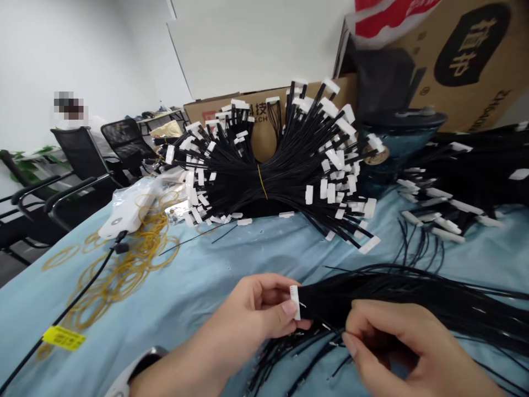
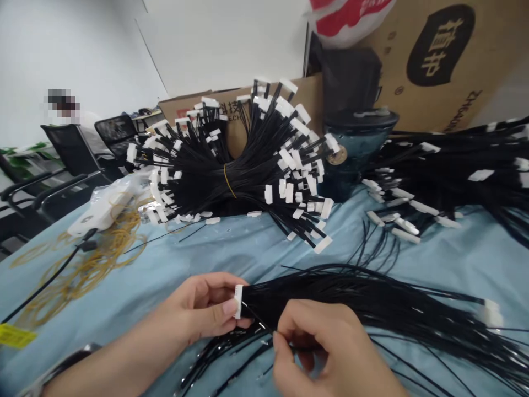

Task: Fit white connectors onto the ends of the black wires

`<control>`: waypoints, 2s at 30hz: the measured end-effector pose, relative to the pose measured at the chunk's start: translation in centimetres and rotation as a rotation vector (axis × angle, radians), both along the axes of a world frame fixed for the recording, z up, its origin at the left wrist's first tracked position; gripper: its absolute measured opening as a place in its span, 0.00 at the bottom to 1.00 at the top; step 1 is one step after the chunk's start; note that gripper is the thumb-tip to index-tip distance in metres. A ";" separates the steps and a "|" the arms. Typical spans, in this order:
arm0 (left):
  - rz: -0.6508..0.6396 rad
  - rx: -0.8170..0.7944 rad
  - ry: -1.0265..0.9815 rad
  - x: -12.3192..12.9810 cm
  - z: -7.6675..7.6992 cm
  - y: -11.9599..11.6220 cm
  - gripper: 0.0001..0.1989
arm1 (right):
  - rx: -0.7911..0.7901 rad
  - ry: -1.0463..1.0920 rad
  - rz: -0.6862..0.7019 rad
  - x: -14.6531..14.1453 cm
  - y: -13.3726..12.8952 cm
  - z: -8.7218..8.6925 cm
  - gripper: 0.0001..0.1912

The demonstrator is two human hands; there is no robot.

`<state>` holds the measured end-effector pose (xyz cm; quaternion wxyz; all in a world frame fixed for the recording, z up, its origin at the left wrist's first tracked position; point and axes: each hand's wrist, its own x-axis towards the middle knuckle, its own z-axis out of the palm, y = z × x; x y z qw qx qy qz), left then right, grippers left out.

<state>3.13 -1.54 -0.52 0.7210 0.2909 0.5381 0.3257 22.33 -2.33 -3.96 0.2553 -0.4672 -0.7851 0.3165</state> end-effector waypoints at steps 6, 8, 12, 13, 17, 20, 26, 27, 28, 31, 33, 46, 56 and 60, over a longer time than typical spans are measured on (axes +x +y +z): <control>0.006 -0.057 0.033 0.2 0.2 0.1 0.09 | 0.179 -0.063 0.083 0.2 0.1 0.2 0.13; -0.013 -0.035 0.000 0.0 -0.3 0.0 0.11 | 0.212 -0.067 0.086 0.1 0.2 0.5 0.12; -0.010 0.045 -0.023 -0.4 -1.6 -0.4 0.15 | 0.272 -0.042 0.057 0.0 0.2 0.8 0.12; -0.003 0.047 -0.010 -0.5 -1.8 -0.6 0.17 | 0.290 -0.033 0.043 0.0 0.1 0.8 0.11; 0.004 0.035 0.043 -0.6 -2.2 -0.8 0.21 | 0.337 -0.015 0.030 -0.2 -0.3 0.7 0.10; 0.004 0.051 0.015 -0.4 -1.9 -0.6 0.18 | 0.325 -0.041 0.039 -0.2 -0.5 0.8 0.10; -0.036 0.060 -0.023 -0.2 -1.5 -0.3 0.12 | 0.255 0.011 0.010 0.1 -0.2 1.1 0.11; -0.030 0.057 -0.013 -0.3 -1.5 -0.3 0.13 | 0.243 0.026 0.005 0.0 -0.1 1.1 0.11; -0.023 0.053 0.001 -0.4 -1.5 -0.4 0.14 | 0.230 0.031 -0.004 0.0 0.0 1.0 0.11; -0.023 0.040 0.032 -0.5 -1.4 -0.4 0.15 | 0.233 0.047 -0.032 0.0 0.1 0.7 0.10; -0.048 0.026 0.021 -0.6 -1.3 -0.4 0.13 | 0.272 0.063 -0.038 0.0 0.1 0.5 0.10; -0.043 0.053 -0.071 -0.7 -1.6 -0.5 0.13 | 0.432 -0.035 -0.011 0.3 -0.4 -0.9 0.07; -0.114 0.074 -0.012 -0.5 -0.8 -0.6 0.09 | 0.311 0.067 0.053 0.2 0.1 0.1 0.07; -0.160 0.104 0.037 -0.4 -0.6 -0.7 0.10 | 0.228 0.121 0.048 0.0 0.1 0.3 0.08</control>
